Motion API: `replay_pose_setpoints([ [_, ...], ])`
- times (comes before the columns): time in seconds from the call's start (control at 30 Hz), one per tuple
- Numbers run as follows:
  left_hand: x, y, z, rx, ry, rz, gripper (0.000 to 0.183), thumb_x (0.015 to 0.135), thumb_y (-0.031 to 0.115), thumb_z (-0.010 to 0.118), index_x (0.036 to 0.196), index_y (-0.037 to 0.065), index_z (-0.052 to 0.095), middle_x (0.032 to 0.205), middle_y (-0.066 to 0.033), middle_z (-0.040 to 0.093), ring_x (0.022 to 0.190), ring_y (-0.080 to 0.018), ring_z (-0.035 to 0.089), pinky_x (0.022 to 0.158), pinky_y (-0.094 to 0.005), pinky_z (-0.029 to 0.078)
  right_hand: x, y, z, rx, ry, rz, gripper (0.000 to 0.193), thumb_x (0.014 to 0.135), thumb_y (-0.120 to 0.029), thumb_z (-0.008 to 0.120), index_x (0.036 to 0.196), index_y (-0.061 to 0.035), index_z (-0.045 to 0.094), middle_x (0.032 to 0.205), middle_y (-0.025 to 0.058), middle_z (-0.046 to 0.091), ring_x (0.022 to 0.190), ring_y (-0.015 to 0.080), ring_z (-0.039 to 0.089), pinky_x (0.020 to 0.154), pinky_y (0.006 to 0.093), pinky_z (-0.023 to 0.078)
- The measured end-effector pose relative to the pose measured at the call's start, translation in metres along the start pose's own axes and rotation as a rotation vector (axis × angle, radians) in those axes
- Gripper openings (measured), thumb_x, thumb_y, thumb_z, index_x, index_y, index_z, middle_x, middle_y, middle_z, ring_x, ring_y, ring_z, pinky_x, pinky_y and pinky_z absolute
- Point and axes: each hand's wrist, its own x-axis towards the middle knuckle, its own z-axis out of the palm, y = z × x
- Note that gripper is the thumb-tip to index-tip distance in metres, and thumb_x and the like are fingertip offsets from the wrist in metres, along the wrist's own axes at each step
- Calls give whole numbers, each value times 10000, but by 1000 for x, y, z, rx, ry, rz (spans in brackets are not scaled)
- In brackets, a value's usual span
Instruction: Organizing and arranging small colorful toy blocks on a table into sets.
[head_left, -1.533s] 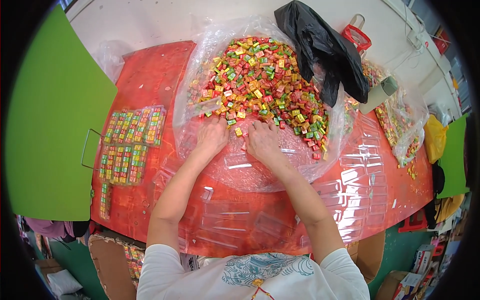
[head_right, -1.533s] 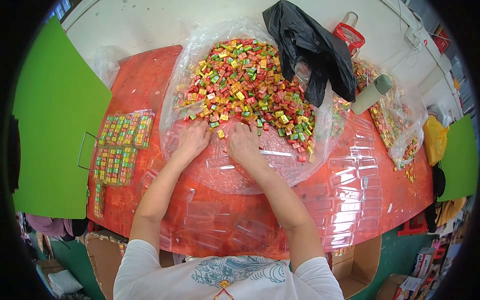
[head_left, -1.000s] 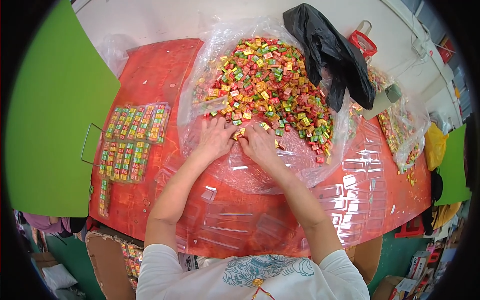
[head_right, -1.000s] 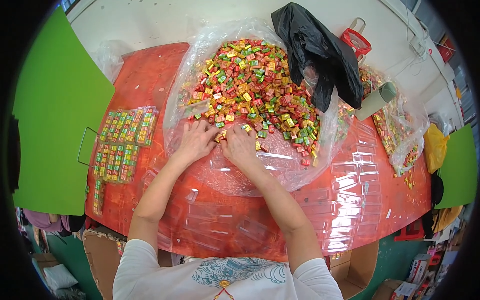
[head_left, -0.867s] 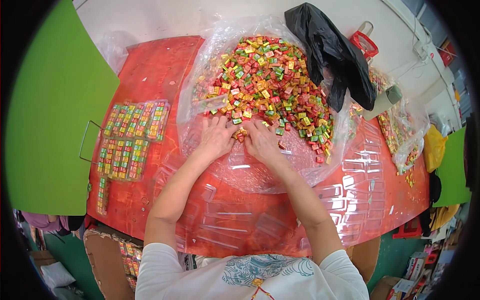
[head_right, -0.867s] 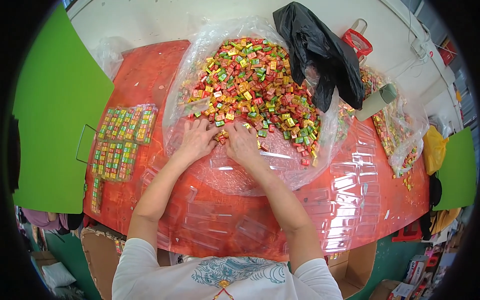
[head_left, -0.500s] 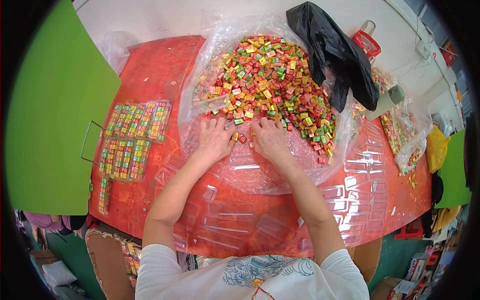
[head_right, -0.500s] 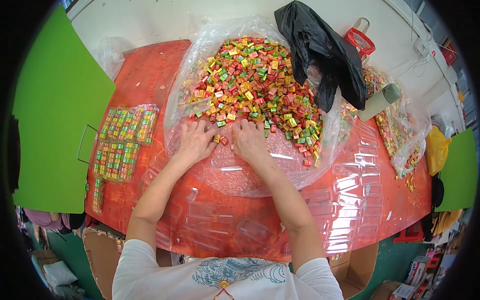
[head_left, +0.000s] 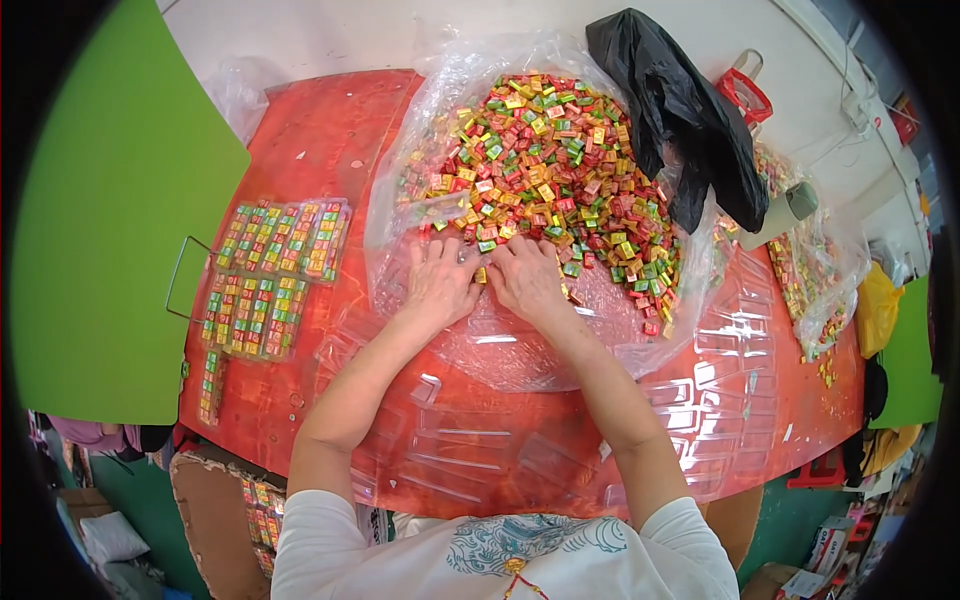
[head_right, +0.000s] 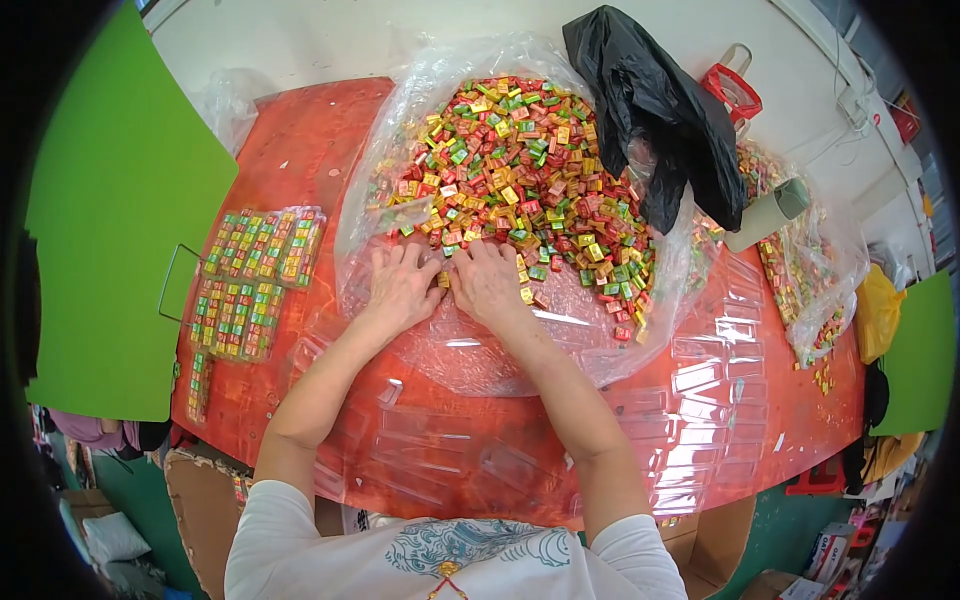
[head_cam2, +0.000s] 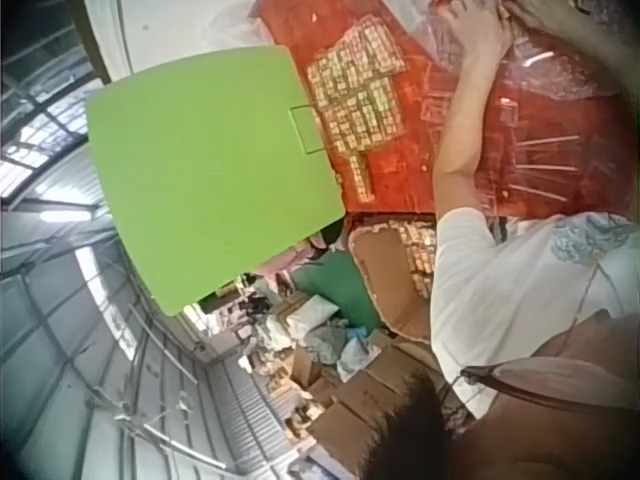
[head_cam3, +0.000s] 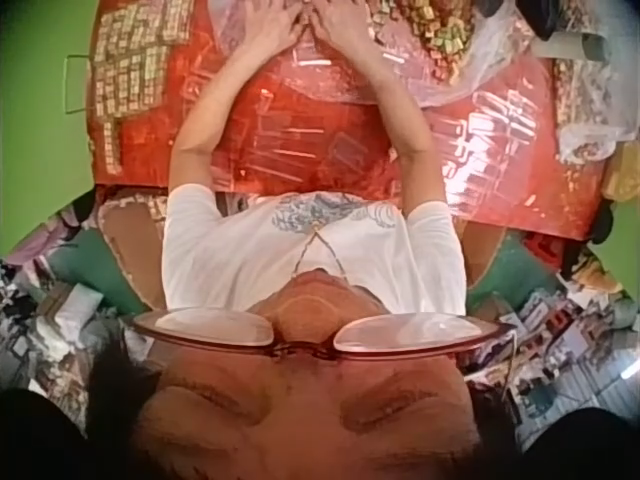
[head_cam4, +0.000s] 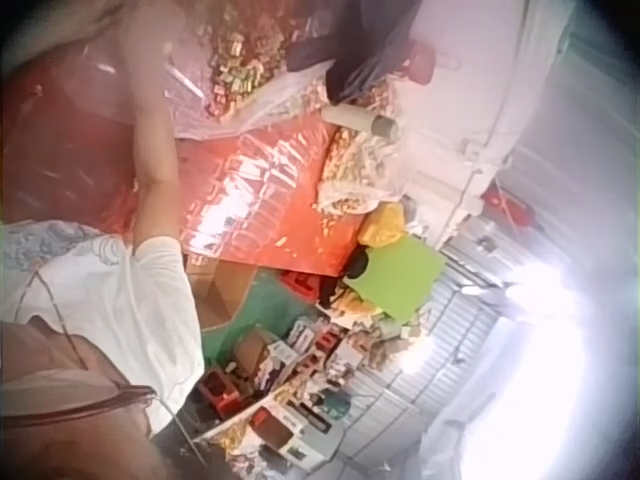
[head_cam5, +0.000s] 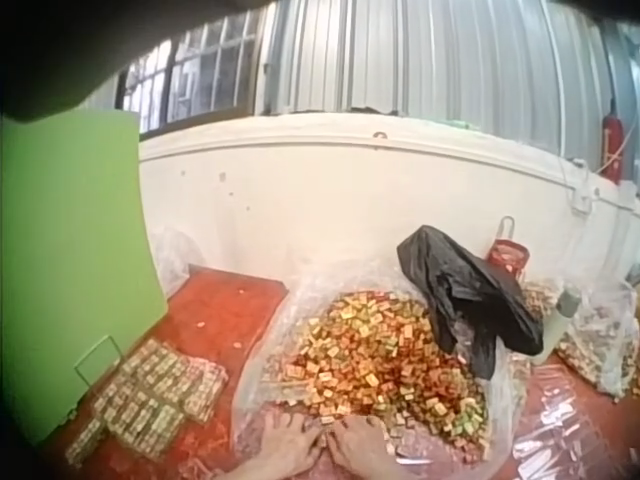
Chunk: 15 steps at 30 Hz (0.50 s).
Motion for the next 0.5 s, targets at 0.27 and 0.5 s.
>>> replay_pose_setpoints([
  [0.27, 1, 2, -4, 10, 21, 3, 335, 767, 342, 723, 1030, 136, 698, 1100, -112, 548, 1040, -291, 510, 867, -510, 345, 14, 19, -1, -126, 63, -130, 152, 793, -143, 657, 933, -134, 714, 884, 74, 571, 904, 246, 610, 829, 423, 402],
  [0.5, 7, 8, -1, 7, 26, 22, 321, 766, 344, 714, 999, 125, 689, 1040, -124, 546, 1037, -301, 510, 918, -550, 341, -1, 37, -11, -4, 7, -88, 95, 778, -155, 677, 865, -133, 709, 860, 61, 599, 888, 242, 621, 810, 417, 408],
])
